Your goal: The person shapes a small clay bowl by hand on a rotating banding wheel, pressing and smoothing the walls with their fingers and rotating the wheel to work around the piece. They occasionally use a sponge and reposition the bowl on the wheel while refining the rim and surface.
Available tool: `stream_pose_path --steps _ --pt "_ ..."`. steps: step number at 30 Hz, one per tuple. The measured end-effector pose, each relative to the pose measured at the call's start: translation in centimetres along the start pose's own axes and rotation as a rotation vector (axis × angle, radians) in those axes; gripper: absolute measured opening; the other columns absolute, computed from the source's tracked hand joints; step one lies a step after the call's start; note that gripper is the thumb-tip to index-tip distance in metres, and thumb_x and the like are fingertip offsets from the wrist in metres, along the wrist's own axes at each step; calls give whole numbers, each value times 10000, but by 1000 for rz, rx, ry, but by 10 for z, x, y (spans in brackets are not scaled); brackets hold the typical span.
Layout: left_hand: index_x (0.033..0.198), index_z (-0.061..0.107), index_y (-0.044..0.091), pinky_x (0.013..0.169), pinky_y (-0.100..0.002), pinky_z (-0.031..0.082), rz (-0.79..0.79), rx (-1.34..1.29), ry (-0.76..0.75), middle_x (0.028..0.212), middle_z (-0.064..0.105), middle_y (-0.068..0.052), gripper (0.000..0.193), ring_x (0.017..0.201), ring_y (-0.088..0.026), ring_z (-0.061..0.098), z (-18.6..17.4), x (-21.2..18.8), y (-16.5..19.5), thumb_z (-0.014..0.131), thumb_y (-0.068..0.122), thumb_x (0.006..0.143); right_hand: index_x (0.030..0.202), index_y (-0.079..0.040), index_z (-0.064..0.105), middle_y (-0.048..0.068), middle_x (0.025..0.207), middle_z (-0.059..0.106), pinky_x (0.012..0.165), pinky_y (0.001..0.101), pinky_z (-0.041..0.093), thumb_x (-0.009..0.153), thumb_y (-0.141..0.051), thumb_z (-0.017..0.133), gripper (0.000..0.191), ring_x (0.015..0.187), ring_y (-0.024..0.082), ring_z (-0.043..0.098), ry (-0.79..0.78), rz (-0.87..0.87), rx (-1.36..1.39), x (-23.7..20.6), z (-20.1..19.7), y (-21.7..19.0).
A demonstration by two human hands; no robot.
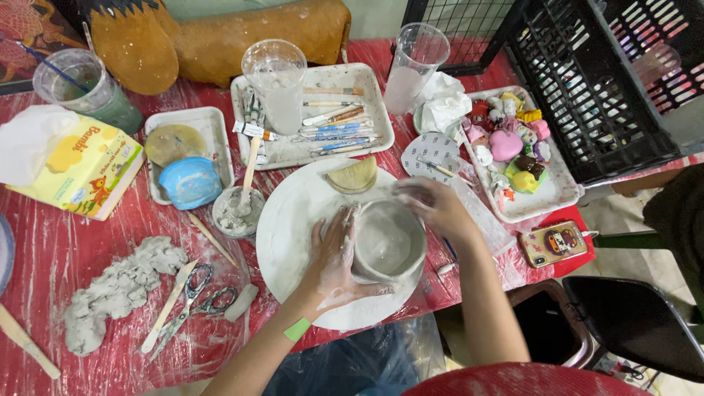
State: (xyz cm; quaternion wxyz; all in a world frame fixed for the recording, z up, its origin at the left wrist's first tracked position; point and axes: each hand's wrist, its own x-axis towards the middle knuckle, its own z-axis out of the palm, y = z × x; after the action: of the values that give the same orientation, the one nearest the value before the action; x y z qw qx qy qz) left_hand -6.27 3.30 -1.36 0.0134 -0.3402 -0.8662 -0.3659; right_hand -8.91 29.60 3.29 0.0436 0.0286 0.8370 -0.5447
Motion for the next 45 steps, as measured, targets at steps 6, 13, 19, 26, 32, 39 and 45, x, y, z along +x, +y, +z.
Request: stream_pose_path --steps 6,13,19,26,32,39,45 --pt "1560 186 -37 1170 -646 80 9 13 -11 1586 330 -280 1505 1509 -405 257 1 2 -4 839 804 497 1292 44 623 130 1238 722 1007 300 546 881 -4 707 422 1158 182 688 -462 127 257 63 -14 32" --pt "1588 175 -29 1184 -643 60 -10 -27 -59 1602 335 -265 1465 1532 -408 236 -9 0 3 844 775 563 1363 7 583 118 1260 700 936 312 554 836 53 713 545 1161 179 662 -593 223 231 72 -29 57" --pt "1576 157 -32 1178 -648 36 -3 -14 -64 1596 317 -274 1465 1533 -405 212 -12 1 6 849 761 557 1427 -106 563 45 1276 663 927 309 544 781 77 683 682 1146 148 628 -573 377 218 45 -37 39" --pt "1581 159 -25 1187 -644 43 -6 -27 -50 1606 315 -268 1457 1535 -393 229 -13 -2 7 837 771 566 1438 -160 539 17 1297 640 967 379 578 772 49 677 711 1138 166 644 -423 581 262 -1 -47 21" --pt "1580 158 -32 1182 -651 47 11 -10 -40 1610 299 -272 1456 1529 -394 230 -12 -2 8 827 782 574 1414 -148 576 12 1304 640 957 281 570 866 -6 696 578 1119 93 642 -398 293 112 -26 -48 14" --pt "1588 165 -38 1203 -626 91 12 -85 -1 1622 327 -255 1334 1528 -374 287 -11 -4 6 800 712 685 1159 -128 764 21 858 767 669 252 557 828 -110 792 333 698 62 654 97 -142 -370 -53 -17 -4" --pt "1596 140 -77 1215 -607 104 55 -155 28 1639 323 -270 1203 1524 -388 324 -8 -6 -3 754 619 829 1081 -142 810 20 875 800 670 264 579 806 -97 778 281 722 78 671 -173 214 -375 -3 -33 -5"
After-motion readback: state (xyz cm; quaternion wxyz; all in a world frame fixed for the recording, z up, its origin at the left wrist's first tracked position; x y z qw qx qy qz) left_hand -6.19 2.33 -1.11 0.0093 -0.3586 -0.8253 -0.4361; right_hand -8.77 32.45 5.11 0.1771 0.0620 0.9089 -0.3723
